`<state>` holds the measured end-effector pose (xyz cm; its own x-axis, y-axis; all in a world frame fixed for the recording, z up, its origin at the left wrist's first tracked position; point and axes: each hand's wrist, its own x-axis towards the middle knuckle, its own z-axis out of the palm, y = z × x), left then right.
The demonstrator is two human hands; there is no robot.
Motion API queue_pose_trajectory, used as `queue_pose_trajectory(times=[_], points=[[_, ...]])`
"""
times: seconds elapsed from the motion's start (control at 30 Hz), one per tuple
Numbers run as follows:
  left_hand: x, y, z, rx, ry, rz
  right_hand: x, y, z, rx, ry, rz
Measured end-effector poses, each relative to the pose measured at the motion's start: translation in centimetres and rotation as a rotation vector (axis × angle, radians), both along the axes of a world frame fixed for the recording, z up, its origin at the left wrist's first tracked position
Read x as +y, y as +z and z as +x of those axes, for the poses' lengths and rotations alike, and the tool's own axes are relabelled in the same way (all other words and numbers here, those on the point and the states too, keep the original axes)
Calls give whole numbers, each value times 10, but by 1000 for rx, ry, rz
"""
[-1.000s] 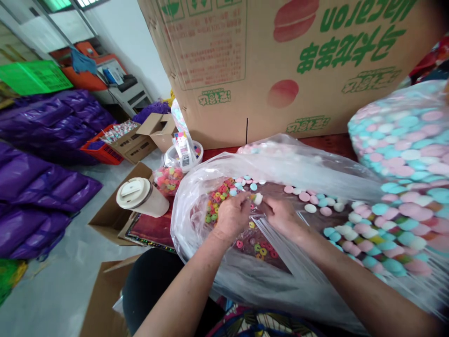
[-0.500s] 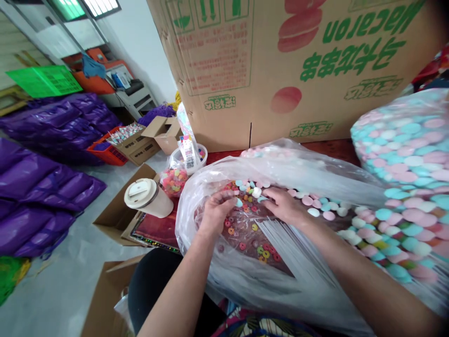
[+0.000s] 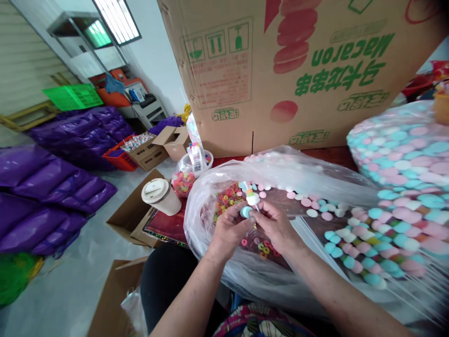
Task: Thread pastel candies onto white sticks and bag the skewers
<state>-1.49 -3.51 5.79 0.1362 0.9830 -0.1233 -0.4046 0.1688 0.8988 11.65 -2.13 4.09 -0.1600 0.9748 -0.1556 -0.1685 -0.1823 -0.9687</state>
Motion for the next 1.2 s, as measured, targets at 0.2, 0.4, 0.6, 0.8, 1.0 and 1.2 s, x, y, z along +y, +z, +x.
queue_pose_trajectory(times=[0.2, 0.4, 0.6, 0.8, 1.0, 1.2], points=[[-1, -1, 1, 0, 60, -43, -12, 8, 4, -62, 110, -26], [-5, -4, 5, 11, 137, -103, -6, 5, 1, -290, 9, 176], [0, -10, -6, -103, 273, -266, -23, 11, 20, -509, 146, 234], [7, -14, -8, -8, 374, -195, -48, 18, 26, -1178, 237, 392], [5, -22, -6, 160, 438, -113, -43, 26, 12, -1488, 340, 346], [0, -37, -7, 333, 461, -86, -45, 34, 7, -1602, 380, 289]])
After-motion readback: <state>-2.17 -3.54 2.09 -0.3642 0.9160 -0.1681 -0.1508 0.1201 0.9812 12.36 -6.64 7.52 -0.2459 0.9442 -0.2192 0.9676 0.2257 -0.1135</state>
